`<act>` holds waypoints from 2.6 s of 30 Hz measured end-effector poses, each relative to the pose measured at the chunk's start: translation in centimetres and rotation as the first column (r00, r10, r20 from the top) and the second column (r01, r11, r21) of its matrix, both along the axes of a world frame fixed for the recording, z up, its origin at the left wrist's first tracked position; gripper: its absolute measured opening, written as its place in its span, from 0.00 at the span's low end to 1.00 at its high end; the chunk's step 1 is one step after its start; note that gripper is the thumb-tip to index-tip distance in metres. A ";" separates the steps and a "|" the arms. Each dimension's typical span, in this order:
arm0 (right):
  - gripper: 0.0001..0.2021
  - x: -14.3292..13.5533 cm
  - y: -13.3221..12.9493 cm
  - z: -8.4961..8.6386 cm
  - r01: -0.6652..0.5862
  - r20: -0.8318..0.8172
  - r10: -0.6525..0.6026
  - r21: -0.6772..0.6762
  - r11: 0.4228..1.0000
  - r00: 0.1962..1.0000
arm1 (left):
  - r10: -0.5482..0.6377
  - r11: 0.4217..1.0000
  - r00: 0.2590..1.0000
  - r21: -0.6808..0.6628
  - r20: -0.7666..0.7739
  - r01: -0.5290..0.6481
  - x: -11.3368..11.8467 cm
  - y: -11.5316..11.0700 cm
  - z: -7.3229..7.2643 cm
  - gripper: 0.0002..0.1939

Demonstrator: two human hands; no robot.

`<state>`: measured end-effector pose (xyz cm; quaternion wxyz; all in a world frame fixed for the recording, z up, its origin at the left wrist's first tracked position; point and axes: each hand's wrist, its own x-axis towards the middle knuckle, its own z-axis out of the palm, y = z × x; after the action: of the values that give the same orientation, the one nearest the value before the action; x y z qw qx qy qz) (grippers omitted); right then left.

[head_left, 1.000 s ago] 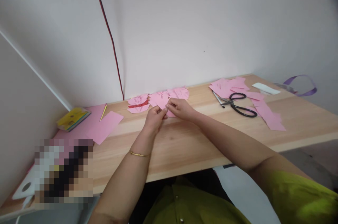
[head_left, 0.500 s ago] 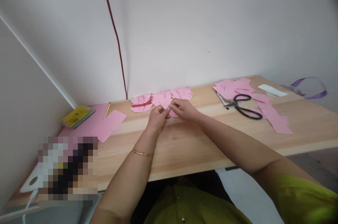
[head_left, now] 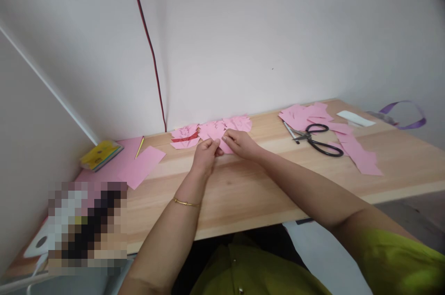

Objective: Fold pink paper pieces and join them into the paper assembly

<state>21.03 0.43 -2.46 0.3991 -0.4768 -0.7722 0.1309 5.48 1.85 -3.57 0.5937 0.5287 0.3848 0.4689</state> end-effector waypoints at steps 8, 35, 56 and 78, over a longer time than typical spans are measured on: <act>0.15 0.1 -0.1 0.2 -0.013 -0.101 0.010 -0.030 0.999 0.995 | 0.033 0.999 0.999 0.014 -0.016 -0.033 -0.2 0.2 0.2 0.13; 0.08 -0.1 -0.1 0.1 -0.114 -0.161 0.092 -0.131 0.985 0.983 | 0.220 0.973 0.923 -0.138 0.316 -0.185 -1.2 0.7 2.3 0.14; 0.07 0.6 -0.2 1.2 -0.206 -0.214 0.226 0.110 0.972 0.950 | -0.025 0.964 0.928 -0.238 0.371 0.121 -0.7 -0.3 2.1 0.14; 0.10 -0.6 -0.8 1.6 -0.128 -0.575 0.035 -0.122 0.984 0.817 | 0.078 0.992 0.984 0.084 0.160 -0.092 0.0 -0.3 0.8 0.13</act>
<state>20.45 -0.35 -0.84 0.5676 -0.4117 -0.6245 0.3439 5.46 1.58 -2.74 0.5767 0.4999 0.3373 0.5510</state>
